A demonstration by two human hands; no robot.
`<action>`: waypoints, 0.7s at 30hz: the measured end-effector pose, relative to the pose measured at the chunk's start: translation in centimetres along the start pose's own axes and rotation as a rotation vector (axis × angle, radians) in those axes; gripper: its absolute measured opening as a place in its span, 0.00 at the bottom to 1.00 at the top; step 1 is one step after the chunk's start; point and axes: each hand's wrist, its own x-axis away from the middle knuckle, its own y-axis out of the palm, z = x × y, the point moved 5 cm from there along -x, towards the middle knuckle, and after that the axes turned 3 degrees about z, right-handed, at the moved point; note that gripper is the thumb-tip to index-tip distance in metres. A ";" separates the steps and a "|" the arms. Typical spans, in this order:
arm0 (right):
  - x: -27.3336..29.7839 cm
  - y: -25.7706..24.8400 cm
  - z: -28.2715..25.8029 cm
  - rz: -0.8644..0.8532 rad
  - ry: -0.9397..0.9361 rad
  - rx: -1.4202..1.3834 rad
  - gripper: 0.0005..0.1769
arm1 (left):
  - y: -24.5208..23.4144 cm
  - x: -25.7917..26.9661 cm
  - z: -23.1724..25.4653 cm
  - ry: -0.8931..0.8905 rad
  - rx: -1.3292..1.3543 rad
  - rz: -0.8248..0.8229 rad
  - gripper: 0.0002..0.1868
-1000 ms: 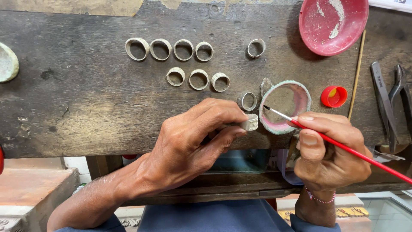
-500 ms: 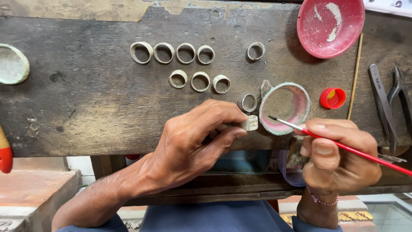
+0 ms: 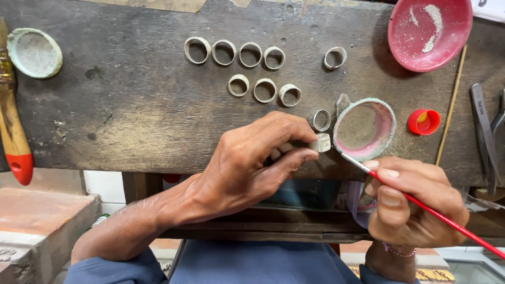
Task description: Applying pink enamel or paint to the interior of small metal rings using a fine-tipped brush at a jewelry workshop.
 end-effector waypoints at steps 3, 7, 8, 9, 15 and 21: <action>-0.1 0.1 0.0 0.000 -0.014 0.005 0.08 | 0.1 0.1 -0.1 -0.010 0.005 -0.002 0.08; -0.2 0.3 0.0 -0.011 -0.040 0.006 0.08 | 0.0 0.0 0.0 -0.017 0.016 -0.013 0.07; -0.2 0.4 -0.1 -0.008 -0.048 0.009 0.08 | 0.0 0.0 0.0 -0.017 0.014 -0.013 0.06; -0.2 0.4 -0.2 -0.005 -0.056 0.013 0.08 | 0.0 0.0 0.0 -0.017 0.014 -0.014 0.06; -0.3 0.6 -0.2 -0.031 -0.057 0.006 0.09 | 0.1 0.0 -0.1 -0.013 0.022 -0.012 0.07; -0.3 0.5 -0.2 -0.003 -0.041 0.005 0.09 | 0.1 0.0 -0.1 -0.012 0.030 -0.019 0.07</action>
